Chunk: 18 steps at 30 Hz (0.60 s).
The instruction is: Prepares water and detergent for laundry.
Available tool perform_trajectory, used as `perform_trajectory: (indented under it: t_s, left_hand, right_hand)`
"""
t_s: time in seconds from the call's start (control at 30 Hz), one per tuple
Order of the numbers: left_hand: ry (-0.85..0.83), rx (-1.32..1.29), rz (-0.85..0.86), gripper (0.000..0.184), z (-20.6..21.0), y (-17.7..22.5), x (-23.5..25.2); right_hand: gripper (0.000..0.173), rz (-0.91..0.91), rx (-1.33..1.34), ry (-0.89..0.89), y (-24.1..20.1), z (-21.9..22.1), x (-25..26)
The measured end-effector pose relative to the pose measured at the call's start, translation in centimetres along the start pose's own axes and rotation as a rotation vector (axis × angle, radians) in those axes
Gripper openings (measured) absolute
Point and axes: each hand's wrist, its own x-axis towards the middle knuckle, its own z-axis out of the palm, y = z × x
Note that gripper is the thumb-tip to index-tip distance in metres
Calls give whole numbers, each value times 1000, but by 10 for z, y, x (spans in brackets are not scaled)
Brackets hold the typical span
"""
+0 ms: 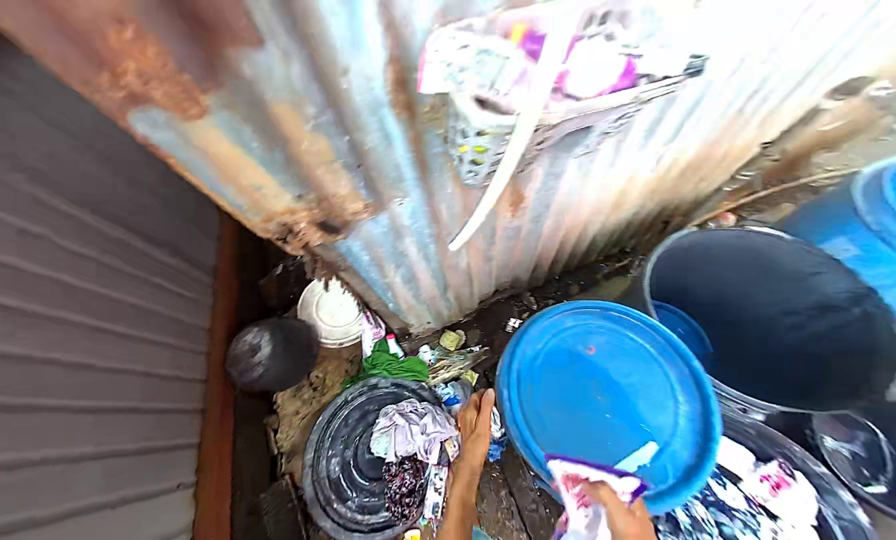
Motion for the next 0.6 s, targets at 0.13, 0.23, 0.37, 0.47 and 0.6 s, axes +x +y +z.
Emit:
perform_trajectory:
  t_s: [0.13, 0.23, 0.37, 0.47, 0.6]
  left_hand:
    - [3, 506, 15, 66, 42, 49, -7]
    - [-2, 921, -87, 55, 53, 81, -20]
    - [-25, 1067, -166, 46, 63, 103, -24]
    - [28, 1037, -140, 42, 64, 101, -26]
    - [123, 815, -150, 41, 58, 90, -21]
  right_hand:
    - [37, -30, -147, 432, -14, -80, 15]
    - [43, 37, -282, 522, 6, -133, 30]
    - [39, 328, -267, 380, 24, -154, 54]
    - [42, 448, -158, 409, 19, -147, 63]
    - [42, 442, -7, 471, 20, -152, 63]
